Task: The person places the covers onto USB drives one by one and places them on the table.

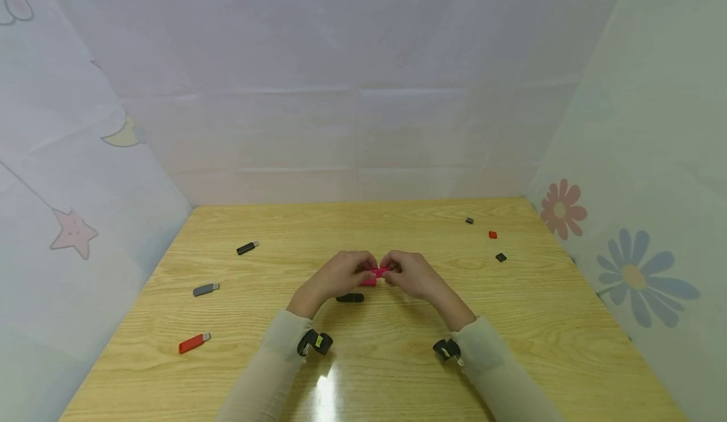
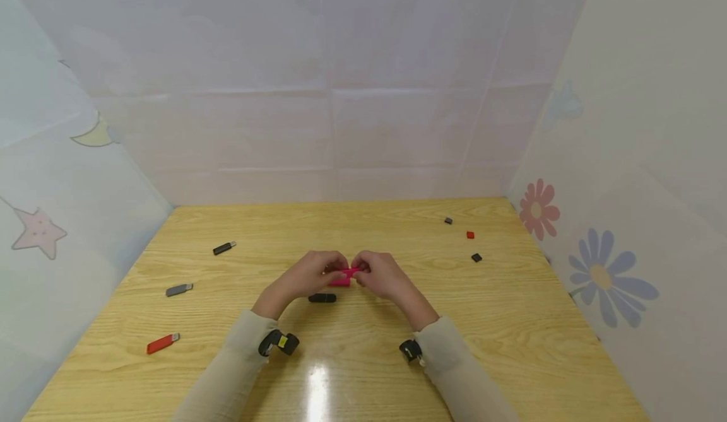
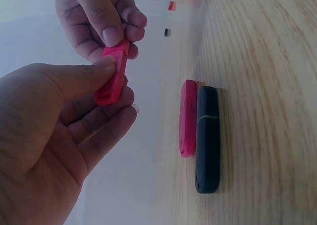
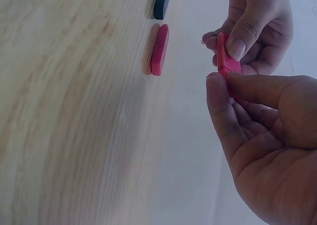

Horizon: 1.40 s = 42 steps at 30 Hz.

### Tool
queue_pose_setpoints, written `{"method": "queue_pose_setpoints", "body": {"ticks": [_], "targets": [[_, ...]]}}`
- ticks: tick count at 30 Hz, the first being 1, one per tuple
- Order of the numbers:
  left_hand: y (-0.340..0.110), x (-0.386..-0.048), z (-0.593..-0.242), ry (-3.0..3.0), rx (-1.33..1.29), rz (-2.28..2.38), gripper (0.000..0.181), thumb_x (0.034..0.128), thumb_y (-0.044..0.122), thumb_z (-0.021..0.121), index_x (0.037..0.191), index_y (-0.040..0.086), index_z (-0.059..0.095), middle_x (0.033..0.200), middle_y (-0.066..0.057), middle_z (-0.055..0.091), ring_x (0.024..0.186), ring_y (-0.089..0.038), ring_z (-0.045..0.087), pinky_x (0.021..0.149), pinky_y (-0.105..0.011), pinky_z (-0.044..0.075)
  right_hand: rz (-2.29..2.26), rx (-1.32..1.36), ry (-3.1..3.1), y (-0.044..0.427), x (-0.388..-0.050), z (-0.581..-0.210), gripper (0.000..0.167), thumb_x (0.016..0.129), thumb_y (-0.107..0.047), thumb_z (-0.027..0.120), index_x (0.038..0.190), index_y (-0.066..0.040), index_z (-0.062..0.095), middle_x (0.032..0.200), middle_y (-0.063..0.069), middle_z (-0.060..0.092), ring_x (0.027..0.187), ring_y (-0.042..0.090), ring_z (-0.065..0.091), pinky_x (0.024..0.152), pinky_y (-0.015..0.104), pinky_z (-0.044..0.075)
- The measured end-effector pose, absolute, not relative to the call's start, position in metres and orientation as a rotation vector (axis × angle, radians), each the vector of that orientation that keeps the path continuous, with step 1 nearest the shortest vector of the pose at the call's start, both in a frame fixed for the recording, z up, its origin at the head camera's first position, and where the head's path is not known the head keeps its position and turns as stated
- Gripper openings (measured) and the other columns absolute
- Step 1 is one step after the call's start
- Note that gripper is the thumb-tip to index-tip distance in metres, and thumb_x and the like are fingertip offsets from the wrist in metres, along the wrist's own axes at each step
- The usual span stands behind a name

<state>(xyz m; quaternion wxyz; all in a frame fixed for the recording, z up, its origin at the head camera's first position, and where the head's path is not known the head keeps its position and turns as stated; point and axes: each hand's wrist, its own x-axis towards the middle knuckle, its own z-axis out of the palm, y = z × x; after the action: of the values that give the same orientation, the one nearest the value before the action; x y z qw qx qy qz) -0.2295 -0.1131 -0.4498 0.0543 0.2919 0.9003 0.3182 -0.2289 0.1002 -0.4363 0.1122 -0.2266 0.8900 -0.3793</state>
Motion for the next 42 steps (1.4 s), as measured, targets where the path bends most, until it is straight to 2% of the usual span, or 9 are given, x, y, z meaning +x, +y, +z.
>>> {"method": "queue_pose_setpoints", "body": {"ticks": [8,22,29,36,42], "targets": [[-0.112,-0.229,-0.448,2.748,0.884,0.973,0.007,0.1021,0.016,0.063,0.108,0.014,0.067,0.102,0.002,0.073,0.095,-0.01,0.068,0.083,-0.027,0.056,-1.103,-0.642,2.657,0.094,-0.23,-0.437,0.007,0.098,-0.006,0.065,0.104,-0.007,0.068,0.088,0.0,0.068,0.075,0.011,0.065,0.067,0.029,0.055],[-0.111,-0.233,-0.444,2.766,0.873,0.982,0.007,0.1009,0.013,0.065,0.106,0.012,0.068,0.101,0.0,0.074,0.094,-0.011,0.07,0.081,-0.024,0.056,-1.085,-0.6,2.724,0.082,-0.23,-0.433,0.006,0.098,-0.004,0.066,0.103,-0.005,0.069,0.083,0.001,0.068,0.07,0.011,0.063,0.065,0.03,0.054],[-0.114,-0.236,-0.443,2.769,0.879,0.973,0.008,0.1012,0.014,0.064,0.107,0.011,0.068,0.102,-0.001,0.074,0.095,-0.012,0.07,0.082,-0.024,0.056,-1.102,-0.588,2.713,0.08,-0.232,-0.435,0.008,0.099,-0.006,0.065,0.106,-0.006,0.069,0.088,0.003,0.07,0.074,0.012,0.065,0.067,0.03,0.056],[-0.118,-0.24,-0.444,2.73,0.814,1.012,0.01,0.1018,0.017,0.064,0.108,0.011,0.067,0.103,0.0,0.074,0.095,-0.012,0.07,0.082,-0.026,0.056,-1.023,-0.631,2.758,0.077,-0.236,-0.439,0.014,0.094,-0.004,0.071,0.108,-0.006,0.069,0.095,0.003,0.07,0.083,0.014,0.064,0.073,0.031,0.056],[-0.12,-0.247,-0.449,2.689,0.754,1.061,0.012,0.102,0.019,0.063,0.111,0.013,0.068,0.106,0.001,0.074,0.098,-0.013,0.069,0.086,-0.03,0.056,-0.937,-0.688,2.83,0.074,-0.24,-0.443,0.015,0.091,-0.002,0.074,0.105,-0.006,0.069,0.093,0.003,0.069,0.081,0.014,0.063,0.073,0.031,0.056]]}}
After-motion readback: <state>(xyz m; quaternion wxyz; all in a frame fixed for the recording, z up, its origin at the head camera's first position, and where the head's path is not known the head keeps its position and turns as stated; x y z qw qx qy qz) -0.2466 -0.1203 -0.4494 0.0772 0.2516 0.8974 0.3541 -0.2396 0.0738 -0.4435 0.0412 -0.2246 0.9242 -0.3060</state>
